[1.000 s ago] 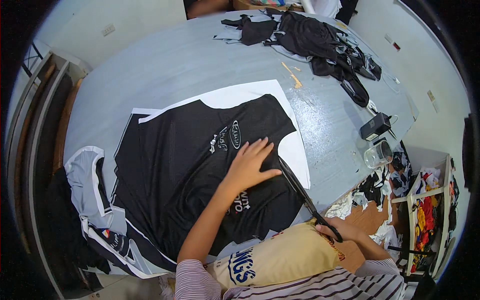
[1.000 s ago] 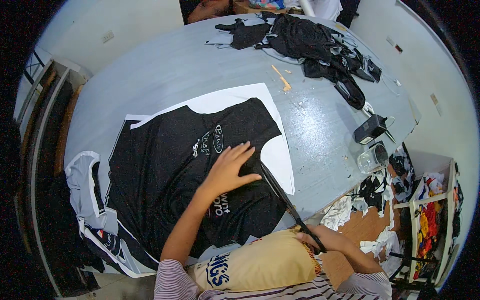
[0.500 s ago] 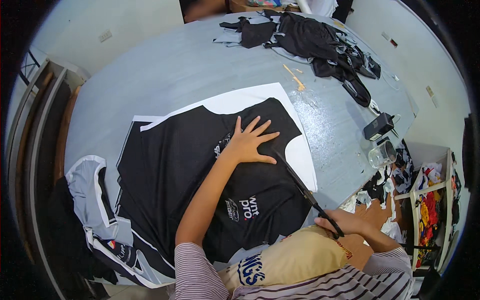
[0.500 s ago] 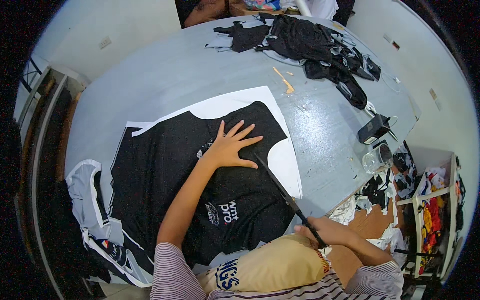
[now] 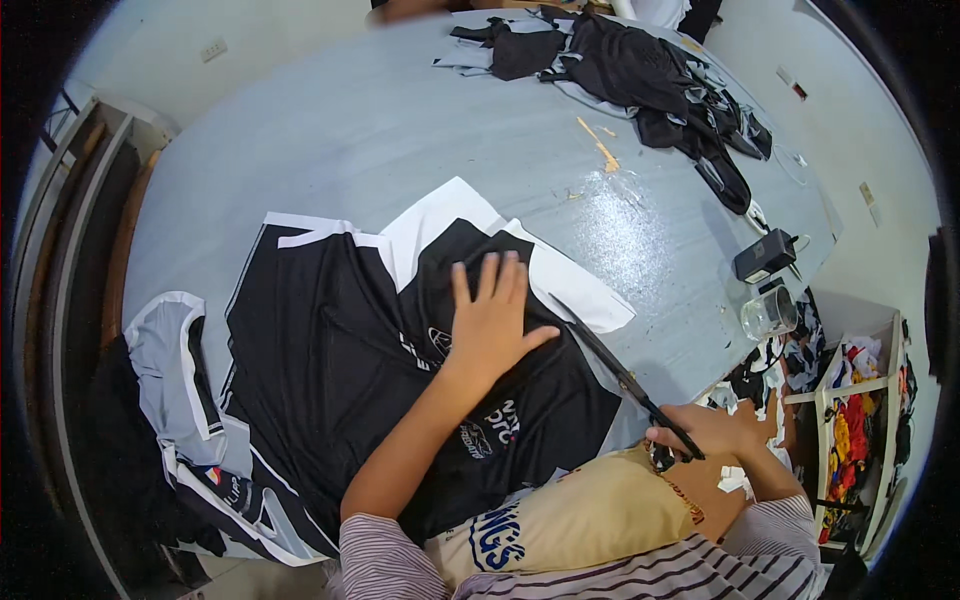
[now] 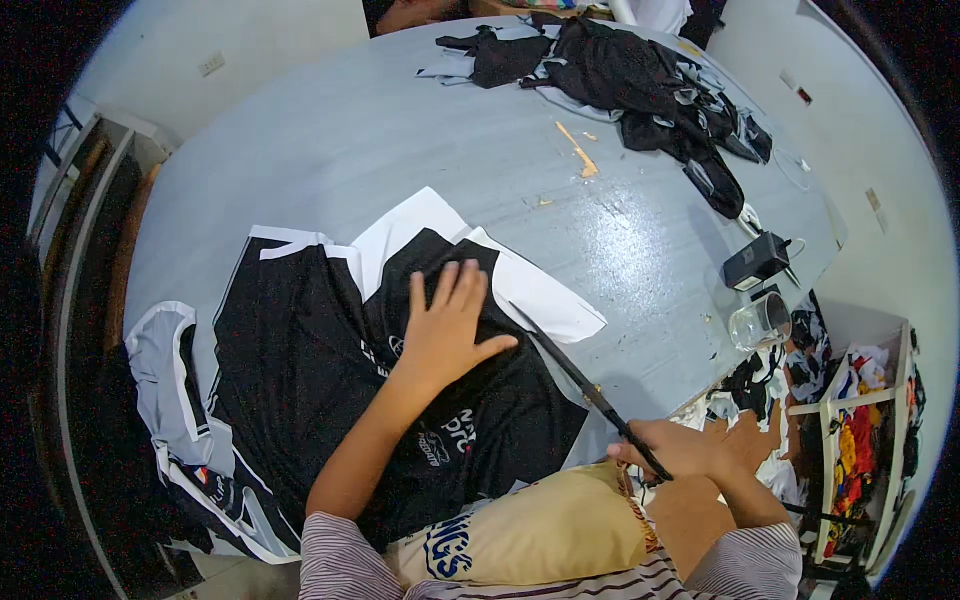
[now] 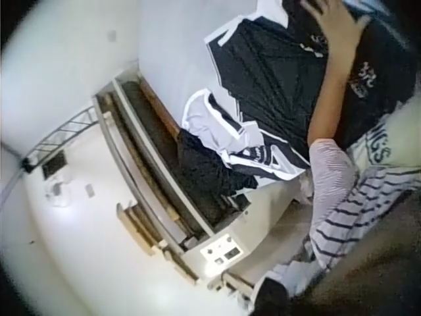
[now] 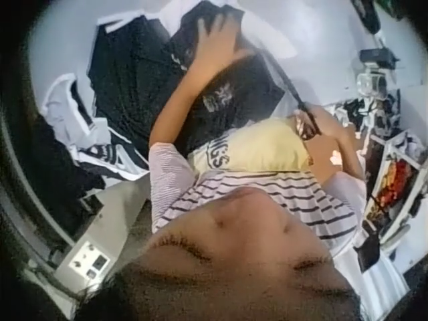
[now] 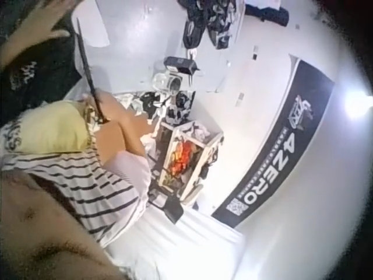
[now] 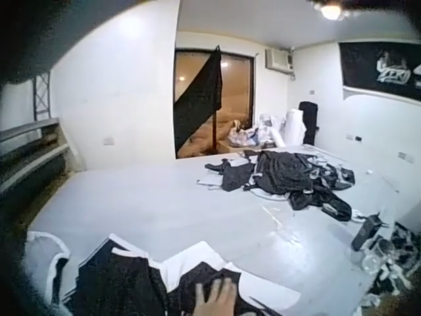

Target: The recorder uses scissors to cut out a shirt pattern from black and white fabric on a workbench.

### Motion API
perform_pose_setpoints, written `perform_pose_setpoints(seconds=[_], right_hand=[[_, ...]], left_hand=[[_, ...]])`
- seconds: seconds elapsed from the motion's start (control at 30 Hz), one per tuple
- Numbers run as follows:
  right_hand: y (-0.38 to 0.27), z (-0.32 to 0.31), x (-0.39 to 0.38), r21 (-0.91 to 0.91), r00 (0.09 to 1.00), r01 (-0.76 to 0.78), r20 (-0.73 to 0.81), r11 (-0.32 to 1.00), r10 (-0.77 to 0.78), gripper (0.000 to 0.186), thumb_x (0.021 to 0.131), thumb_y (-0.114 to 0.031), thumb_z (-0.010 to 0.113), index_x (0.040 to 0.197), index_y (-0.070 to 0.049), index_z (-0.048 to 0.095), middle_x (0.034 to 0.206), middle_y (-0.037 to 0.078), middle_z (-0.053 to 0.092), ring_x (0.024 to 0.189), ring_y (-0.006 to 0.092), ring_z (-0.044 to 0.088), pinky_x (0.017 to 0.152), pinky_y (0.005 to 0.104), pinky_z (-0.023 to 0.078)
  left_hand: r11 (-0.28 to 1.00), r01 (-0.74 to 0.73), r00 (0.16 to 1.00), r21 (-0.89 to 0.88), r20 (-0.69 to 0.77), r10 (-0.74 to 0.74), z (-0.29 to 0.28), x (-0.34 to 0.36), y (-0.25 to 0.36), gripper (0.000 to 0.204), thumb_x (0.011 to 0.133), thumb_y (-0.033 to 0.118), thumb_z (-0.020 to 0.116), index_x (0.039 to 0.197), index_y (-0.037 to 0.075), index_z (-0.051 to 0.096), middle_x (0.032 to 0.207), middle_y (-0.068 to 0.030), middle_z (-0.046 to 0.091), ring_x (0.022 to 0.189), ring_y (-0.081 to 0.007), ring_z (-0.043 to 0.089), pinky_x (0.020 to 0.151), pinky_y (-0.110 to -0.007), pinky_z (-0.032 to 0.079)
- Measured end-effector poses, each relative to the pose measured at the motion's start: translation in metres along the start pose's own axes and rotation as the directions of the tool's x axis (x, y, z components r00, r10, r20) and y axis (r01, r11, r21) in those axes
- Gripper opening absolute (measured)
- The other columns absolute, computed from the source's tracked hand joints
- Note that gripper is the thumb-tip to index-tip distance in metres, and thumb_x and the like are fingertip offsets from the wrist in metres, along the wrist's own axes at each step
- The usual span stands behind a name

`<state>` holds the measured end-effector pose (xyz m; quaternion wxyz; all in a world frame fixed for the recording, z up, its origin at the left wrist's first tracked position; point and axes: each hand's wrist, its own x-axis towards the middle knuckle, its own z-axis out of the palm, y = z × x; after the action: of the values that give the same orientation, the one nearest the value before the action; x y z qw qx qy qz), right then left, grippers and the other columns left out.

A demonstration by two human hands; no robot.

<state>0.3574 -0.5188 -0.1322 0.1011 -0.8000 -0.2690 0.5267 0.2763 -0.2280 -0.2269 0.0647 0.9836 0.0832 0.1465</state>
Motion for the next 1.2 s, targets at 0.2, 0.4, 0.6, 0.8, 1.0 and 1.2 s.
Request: perform_pose_setpoints(seconds=[0.2,0.4,0.6,0.8,1.0,1.2], right_hand=[[-0.008,-0.009,0.010,-0.097,0.997,0.032,0.071,0.995,-0.026,0.056,0.091,-0.056,0.042,0.093,-0.002,0.053,0.069,0.011,0.056,0.064,0.0224,0.057,0.059,0.0344,0.045],[-0.014,-0.011,0.020,-0.172,0.996,0.082,0.054,0.982,-0.074,0.055,0.091,-0.055,0.044,0.093,0.000,0.052,0.071,0.015,0.057,0.067,0.0275,0.058,0.061,0.0371,0.045],[-0.016,-0.007,0.022,-0.245,0.995,0.096,0.003,0.965,-0.098,0.054,0.092,-0.052,0.044,0.089,0.001,0.051,0.072,0.018,0.058,0.069,0.0314,0.058,0.062,0.0392,0.044],[-0.014,-0.005,0.023,-0.201,0.996,0.089,-0.008,0.976,-0.092,0.053,0.093,-0.050,0.044,0.084,0.002,0.051,0.062,0.014,0.056,0.058,0.0275,0.059,0.055,0.0370,0.044],[-0.011,-0.003,0.021,-0.202,0.993,0.107,-0.033,0.974,-0.116,0.056,0.092,-0.051,0.044,0.080,0.002,0.051,0.058,0.013,0.054,0.055,0.0255,0.059,0.053,0.0357,0.045],[-0.002,-0.001,0.024,-0.207,0.985,0.148,-0.055,0.967,-0.162,0.050,0.093,-0.045,0.048,0.079,0.002,0.051,0.055,0.013,0.053,0.050,0.0247,0.058,0.049,0.0348,0.044]], left_hand=[[0.983,-0.035,0.997,-0.182,0.057,0.047,0.024,0.002,-0.015,0.105,0.066,0.073,0.056,0.136,-0.002,0.036,0.145,-0.0153,0.030,0.138,-0.0288,0.019,0.108,-0.060,0.006],[0.977,-0.047,0.998,-0.207,0.033,0.055,0.026,0.002,-0.019,0.109,0.065,0.074,0.058,0.137,-0.004,0.033,0.147,-0.0164,0.027,0.138,-0.0287,0.020,0.109,-0.059,0.004],[0.974,-0.044,0.999,-0.221,0.004,0.047,0.026,0.001,-0.019,0.109,0.065,0.073,0.059,0.137,-0.005,0.033,0.146,-0.0169,0.029,0.138,-0.0287,0.022,0.109,-0.058,0.004],[0.975,-0.051,0.999,-0.218,-0.002,0.052,0.027,0.001,-0.019,0.109,0.064,0.072,0.060,0.137,-0.005,0.033,0.145,-0.0175,0.030,0.138,-0.0288,0.022,0.109,-0.058,0.004],[0.974,-0.052,0.999,-0.220,-0.012,0.051,0.026,0.001,-0.020,0.110,0.064,0.073,0.059,0.136,-0.006,0.033,0.145,-0.0184,0.030,0.137,-0.0284,0.023,0.109,-0.057,0.005],[0.976,-0.055,0.998,-0.209,0.002,0.056,0.025,0.001,-0.022,0.112,0.064,0.075,0.058,0.137,-0.006,0.033,0.145,-0.0185,0.030,0.138,-0.0280,0.022,0.109,-0.057,0.005]])
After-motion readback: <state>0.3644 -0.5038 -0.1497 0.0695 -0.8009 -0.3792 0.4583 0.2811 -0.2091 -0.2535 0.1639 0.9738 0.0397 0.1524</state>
